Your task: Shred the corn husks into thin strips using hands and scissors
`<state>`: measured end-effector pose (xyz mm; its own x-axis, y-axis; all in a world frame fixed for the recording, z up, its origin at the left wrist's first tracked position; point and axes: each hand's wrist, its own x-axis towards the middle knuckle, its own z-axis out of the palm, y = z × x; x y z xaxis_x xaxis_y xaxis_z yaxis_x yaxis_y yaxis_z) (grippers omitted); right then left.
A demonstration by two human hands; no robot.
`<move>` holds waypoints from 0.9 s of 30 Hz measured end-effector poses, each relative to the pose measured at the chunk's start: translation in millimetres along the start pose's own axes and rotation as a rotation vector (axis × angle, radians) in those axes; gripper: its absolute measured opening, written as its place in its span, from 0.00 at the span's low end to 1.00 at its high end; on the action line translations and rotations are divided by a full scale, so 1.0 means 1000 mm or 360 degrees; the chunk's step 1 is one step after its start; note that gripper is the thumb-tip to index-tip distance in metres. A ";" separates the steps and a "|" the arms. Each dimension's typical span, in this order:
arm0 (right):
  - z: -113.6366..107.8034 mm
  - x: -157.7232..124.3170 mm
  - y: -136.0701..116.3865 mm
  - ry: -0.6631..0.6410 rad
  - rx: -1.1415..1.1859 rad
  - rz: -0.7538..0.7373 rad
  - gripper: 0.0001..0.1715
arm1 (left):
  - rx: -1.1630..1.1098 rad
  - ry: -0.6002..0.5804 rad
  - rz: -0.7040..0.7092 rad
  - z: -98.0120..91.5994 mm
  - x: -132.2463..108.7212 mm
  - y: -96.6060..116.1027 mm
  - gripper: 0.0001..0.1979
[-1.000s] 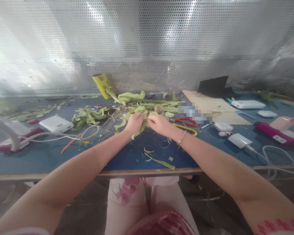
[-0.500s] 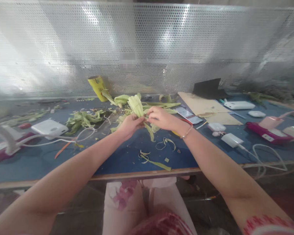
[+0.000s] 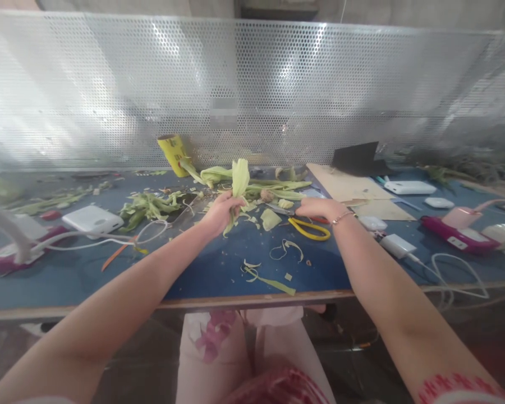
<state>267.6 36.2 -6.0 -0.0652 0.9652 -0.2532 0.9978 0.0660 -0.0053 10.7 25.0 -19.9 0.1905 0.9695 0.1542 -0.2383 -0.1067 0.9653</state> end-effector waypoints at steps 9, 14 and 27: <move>0.006 0.010 0.006 0.0134 -0.0046 0.0005 0.18 | -0.0377 0.0133 -0.0282 0.001 0.001 0.015 0.15; 0.006 0.006 0.005 0.0154 -0.0047 0.0002 0.14 | -0.0206 0.0134 -0.0216 -0.001 0.002 0.009 0.09; -0.004 -0.008 -0.001 0.0409 0.0023 0.0104 0.14 | 0.0125 0.0111 0.0060 -0.007 0.005 0.002 0.07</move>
<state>266.9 29.8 -0.3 0.0006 1.0000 0.0009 0.9999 -0.0006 -0.0114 4.4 31.3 -18.2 0.1152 0.9772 0.1781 -0.1681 -0.1576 0.9731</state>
